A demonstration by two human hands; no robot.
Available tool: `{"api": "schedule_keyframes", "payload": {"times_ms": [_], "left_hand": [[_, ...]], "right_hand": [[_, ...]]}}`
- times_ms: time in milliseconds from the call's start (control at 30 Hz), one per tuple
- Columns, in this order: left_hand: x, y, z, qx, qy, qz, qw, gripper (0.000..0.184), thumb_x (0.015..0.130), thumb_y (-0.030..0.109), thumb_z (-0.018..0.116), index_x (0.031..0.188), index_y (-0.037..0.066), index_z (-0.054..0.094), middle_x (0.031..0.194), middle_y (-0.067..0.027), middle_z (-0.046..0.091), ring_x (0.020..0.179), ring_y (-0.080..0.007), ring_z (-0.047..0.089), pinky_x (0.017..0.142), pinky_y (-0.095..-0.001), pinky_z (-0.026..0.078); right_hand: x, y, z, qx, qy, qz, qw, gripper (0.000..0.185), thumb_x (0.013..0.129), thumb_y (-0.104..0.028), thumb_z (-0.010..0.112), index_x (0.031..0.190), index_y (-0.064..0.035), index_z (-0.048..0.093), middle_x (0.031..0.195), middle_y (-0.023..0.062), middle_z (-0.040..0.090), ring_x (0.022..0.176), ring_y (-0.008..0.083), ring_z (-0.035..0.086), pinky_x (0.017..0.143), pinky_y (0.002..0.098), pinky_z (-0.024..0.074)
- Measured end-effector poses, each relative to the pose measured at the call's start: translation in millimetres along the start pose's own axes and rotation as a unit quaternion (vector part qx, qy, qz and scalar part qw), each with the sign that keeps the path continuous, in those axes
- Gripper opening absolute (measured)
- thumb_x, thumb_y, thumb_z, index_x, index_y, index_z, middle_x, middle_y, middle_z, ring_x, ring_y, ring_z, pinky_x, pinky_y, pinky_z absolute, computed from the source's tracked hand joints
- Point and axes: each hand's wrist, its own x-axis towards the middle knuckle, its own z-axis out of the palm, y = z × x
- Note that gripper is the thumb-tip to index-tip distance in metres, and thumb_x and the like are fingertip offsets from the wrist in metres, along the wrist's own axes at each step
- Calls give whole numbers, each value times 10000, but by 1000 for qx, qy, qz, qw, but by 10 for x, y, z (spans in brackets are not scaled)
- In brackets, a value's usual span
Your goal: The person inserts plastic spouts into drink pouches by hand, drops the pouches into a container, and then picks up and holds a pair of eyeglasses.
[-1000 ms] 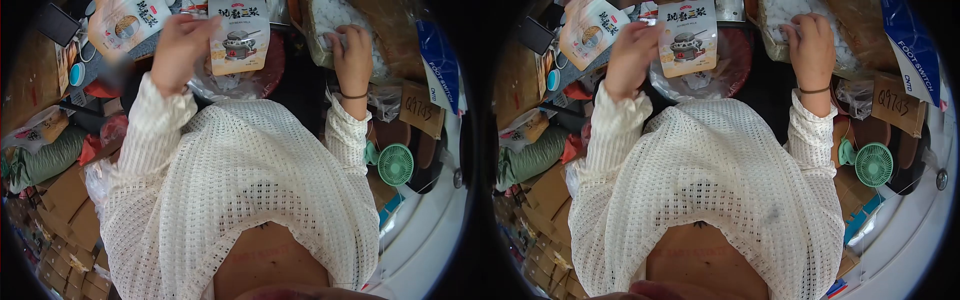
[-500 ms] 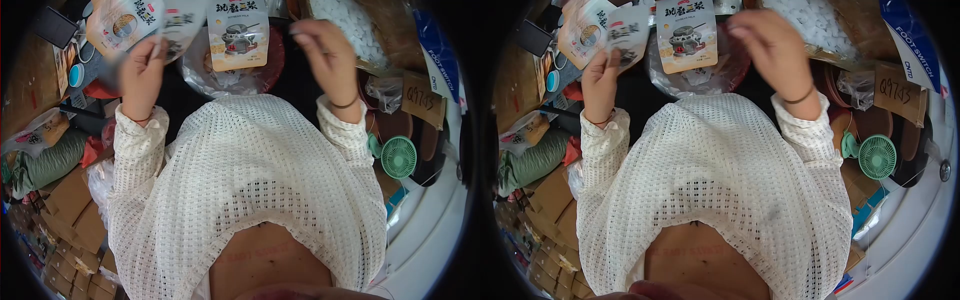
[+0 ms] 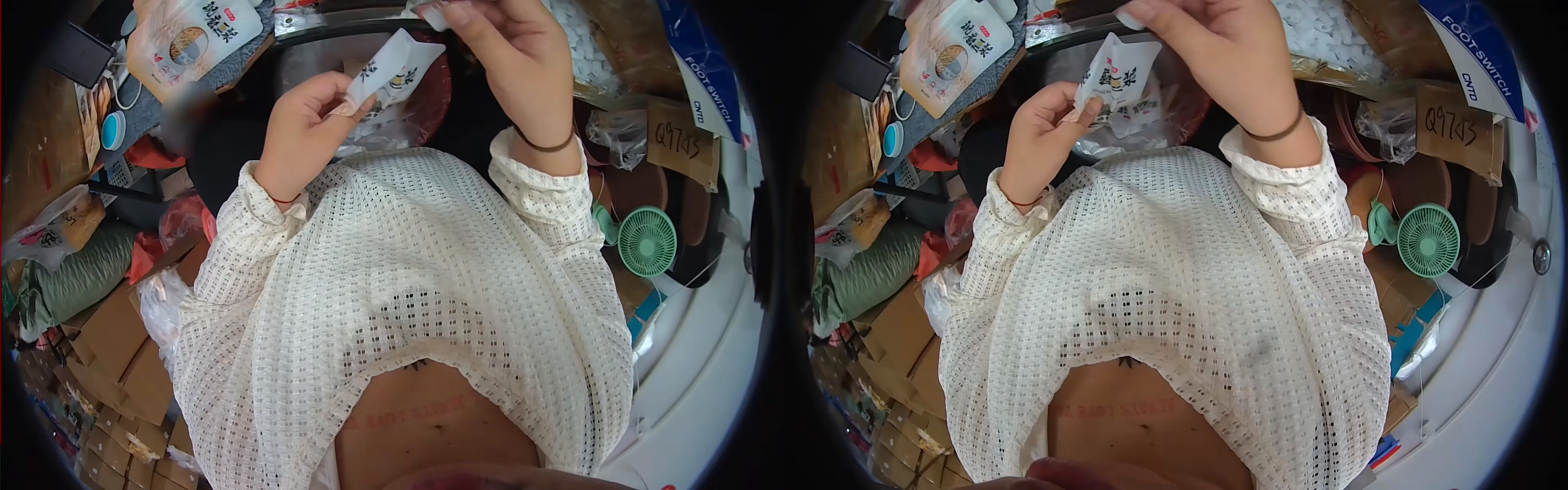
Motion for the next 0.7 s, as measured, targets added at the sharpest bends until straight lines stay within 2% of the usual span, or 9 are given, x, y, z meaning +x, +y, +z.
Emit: {"api": "schedule_keyframes", "payload": {"times_ms": [200, 233, 333, 367, 400, 467, 567, 667, 700], "left_hand": [[-43, 40, 163, -91, -60, -48, 993, 232, 1005, 167, 653, 1126, -29, 680, 974, -25, 715, 867, -54, 609, 756, -221, 495], [-69, 68, 203, -128, -70, -72, 987, 281, 1033, 207, 610, 1165, -31, 679, 1016, -36, 718, 897, -66, 617, 795, -229, 500], [-110, 266, 288, -288, -107, -190, 932, 293, 1036, 212, 598, 1187, -26, 675, 1049, -56, 721, 937, -82, 642, 831, -240, 520], [-81, 132, 250, -216, -122, -181, 952, 272, 1009, 151, 618, 1202, -34, 666, 1089, -83, 724, 967, -110, 673, 846, -263, 553], [-51, 118, 235, -215, -124, -180, 952, 270, 996, 129, 624, 1205, -39, 663, 1097, -90, 724, 958, -115, 679, 838, -268, 559], [-5, 105, 199, -213, -124, -176, 953, 275, 971, 83, 638, 1211, -48, 657, 1113, -106, 723, 940, -126, 691, 821, -277, 570], [164, -30, 90, -247, -44, -145, 957, 271, 952, 45, 638, 1198, -69, 650, 1123, -135, 723, 904, -155, 705, 821, -279, 569], [397, 70, -33, -297, -35, -112, 948, 298, 964, 57, 619, 1218, -100, 620, 1155, -163, 708, 993, -214, 718, 877, -338, 600], [459, 95, -71, -282, -30, -126, 950, 311, 963, 55, 621, 1232, -101, 609, 1184, -173, 696, 1016, -228, 715, 896, -355, 605]], "right_hand": [[-53, -178, -67, -290, -47, 6, 956, 100, 975, -98, 666, 983, 1, 652, 804, 27, 641, 711, 65, 559, 624, 244, 451], [-46, -248, -59, -306, -66, 33, 949, 156, 990, -150, 644, 989, 6, 649, 810, 81, 647, 713, 133, 601, 646, 285, 474], [-13, -240, -160, -347, -114, -55, 929, 218, 1012, -199, 606, 1007, 15, 650, 853, 142, 663, 747, 253, 644, 684, 337, 500], [-29, -222, -213, -357, -73, -114, 924, 255, 1024, -219, 571, 1050, 24, 645, 940, 197, 669, 851, 368, 648, 757, 389, 512], [1, -303, -273, -445, -36, -143, 884, 246, 986, -186, 599, 1111, 22, 642, 1005, 210, 666, 931, 399, 641, 813, 421, 513], [-48, -375, -454, -688, 77, -145, 706, 277, 923, -126, 634, 1167, 4, 641, 1057, 224, 662, 992, 415, 626, 857, 447, 509], [-105, 40, -1127, -781, 46, -191, 592, 322, 938, -108, 667, 1247, -90, 581, 969, 169, 672, 879, 336, 660, 748, 407, 540], [-53, -150, -758, -780, 63, -71, 618, 291, 866, -49, 652, 1154, -3, 656, 1049, 230, 670, 993, 413, 636, 859, 456, 514], [-25, -69, -848, -778, 44, -87, 621, 311, 890, -80, 654, 1196, -32, 636, 1042, 217, 672, 971, 411, 639, 831, 458, 520]]}}
